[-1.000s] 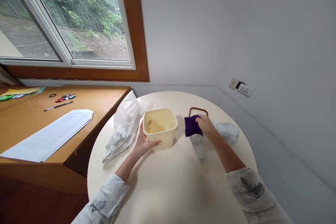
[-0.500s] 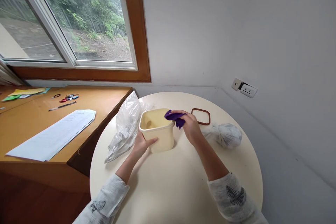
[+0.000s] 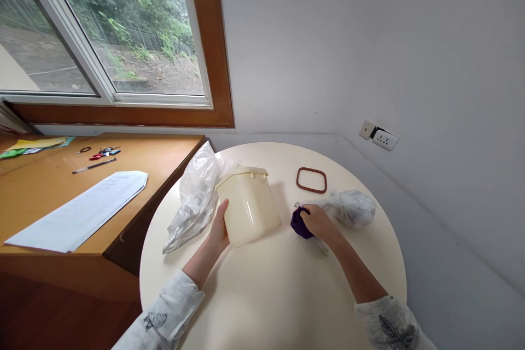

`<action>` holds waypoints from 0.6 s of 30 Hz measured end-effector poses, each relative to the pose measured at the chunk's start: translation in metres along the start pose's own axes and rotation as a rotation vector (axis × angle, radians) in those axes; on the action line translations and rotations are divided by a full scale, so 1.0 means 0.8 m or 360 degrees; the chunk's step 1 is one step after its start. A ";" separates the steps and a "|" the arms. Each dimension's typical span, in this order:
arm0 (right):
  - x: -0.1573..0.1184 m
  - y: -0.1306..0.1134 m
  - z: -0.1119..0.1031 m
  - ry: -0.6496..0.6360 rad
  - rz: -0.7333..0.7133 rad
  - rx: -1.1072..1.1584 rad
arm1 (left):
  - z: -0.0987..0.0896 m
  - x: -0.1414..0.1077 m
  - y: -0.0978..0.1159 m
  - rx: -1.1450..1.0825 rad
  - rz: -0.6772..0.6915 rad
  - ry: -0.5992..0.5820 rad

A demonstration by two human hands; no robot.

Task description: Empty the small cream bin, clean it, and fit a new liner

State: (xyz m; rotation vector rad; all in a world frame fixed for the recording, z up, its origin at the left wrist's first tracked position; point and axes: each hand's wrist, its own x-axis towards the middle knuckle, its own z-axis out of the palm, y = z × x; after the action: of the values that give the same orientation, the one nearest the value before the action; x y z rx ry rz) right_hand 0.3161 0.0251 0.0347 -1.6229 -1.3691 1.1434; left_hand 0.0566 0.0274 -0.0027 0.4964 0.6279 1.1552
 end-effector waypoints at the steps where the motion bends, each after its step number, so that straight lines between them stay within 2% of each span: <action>1: -0.001 -0.002 -0.003 -0.0023 0.0005 0.0004 | 0.001 0.000 0.000 -0.0018 -0.0014 0.0008; 3: -0.003 -0.007 -0.006 -0.0095 0.0056 0.0132 | 0.002 -0.001 0.001 -0.0041 -0.0033 0.0033; 5: -0.003 -0.010 -0.004 -0.0100 0.0173 0.0536 | 0.001 -0.002 0.003 -0.0052 -0.0034 0.0057; 8: 0.003 -0.005 0.007 0.0050 0.0309 0.1145 | -0.002 -0.001 0.004 -0.0057 -0.0018 0.0033; 11: 0.010 0.003 0.019 0.0184 0.0304 0.1489 | -0.006 0.001 0.004 -0.0074 -0.0017 0.0001; 15: 0.013 -0.014 0.029 0.0329 0.0081 0.1718 | -0.007 0.004 0.002 -0.0099 -0.0037 0.0005; 18: 0.012 -0.050 0.035 0.0423 -0.0326 0.1753 | -0.008 0.004 0.002 -0.0117 -0.0020 0.0050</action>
State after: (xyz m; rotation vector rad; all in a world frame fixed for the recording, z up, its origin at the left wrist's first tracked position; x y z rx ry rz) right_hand 0.2761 0.0410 0.0595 -0.7594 -0.5058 1.1732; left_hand 0.0524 0.0315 -0.0070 0.4116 0.6128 1.1717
